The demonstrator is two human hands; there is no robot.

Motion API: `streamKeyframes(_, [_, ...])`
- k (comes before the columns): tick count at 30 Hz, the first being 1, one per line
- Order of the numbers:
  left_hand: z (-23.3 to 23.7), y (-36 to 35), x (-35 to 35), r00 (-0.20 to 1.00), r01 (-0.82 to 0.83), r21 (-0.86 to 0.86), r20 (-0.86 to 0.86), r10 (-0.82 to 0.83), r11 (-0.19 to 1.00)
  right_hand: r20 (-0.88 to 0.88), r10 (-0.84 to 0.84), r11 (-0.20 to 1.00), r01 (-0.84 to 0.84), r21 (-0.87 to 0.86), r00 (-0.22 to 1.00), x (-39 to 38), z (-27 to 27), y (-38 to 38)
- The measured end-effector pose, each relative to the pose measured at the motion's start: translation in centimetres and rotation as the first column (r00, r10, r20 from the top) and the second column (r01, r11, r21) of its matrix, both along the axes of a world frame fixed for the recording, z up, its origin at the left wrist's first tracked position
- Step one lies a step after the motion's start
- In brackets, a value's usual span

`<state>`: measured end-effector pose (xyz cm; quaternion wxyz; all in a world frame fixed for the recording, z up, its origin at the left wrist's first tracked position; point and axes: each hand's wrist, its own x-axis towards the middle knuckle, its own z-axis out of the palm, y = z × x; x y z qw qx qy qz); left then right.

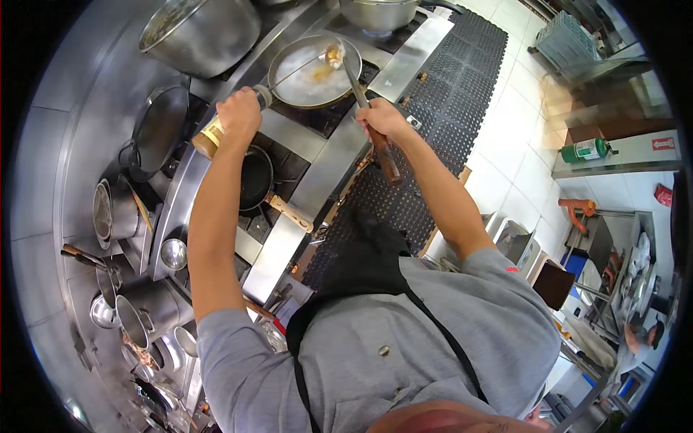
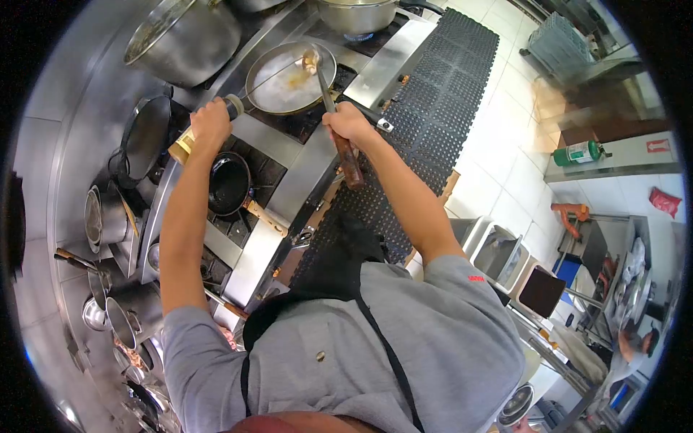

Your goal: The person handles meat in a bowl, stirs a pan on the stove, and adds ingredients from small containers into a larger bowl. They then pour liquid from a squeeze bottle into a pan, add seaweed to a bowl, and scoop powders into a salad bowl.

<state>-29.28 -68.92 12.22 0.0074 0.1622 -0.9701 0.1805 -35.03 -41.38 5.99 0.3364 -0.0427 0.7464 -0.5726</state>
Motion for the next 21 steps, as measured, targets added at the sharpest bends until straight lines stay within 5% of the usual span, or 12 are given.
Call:
streamKeyframes(10, [1.1, -1.8, 0.5, 0.999, -0.039, 0.013, 0.019, 0.039, 0.999, 0.283, 0.001, 0.902, 0.121, -0.415, 0.959, -3.3, -3.2, -2.4])
streamKeyframes(15, [1.3, -2.0, 1.1, 0.999, -0.037, 0.024, -0.019, 0.038, 0.999, 0.481, 0.208, 0.83, 0.107, -0.547, 0.851, -5.8, -3.6, -2.3])
streamKeyframes(21, [1.3, -1.6, 2.0, 0.998, -0.068, 0.075, -0.012, 0.069, 0.995, 0.214, 0.139, 0.961, -0.079, -0.264, 0.967, -5.0, 0.6, -0.6])
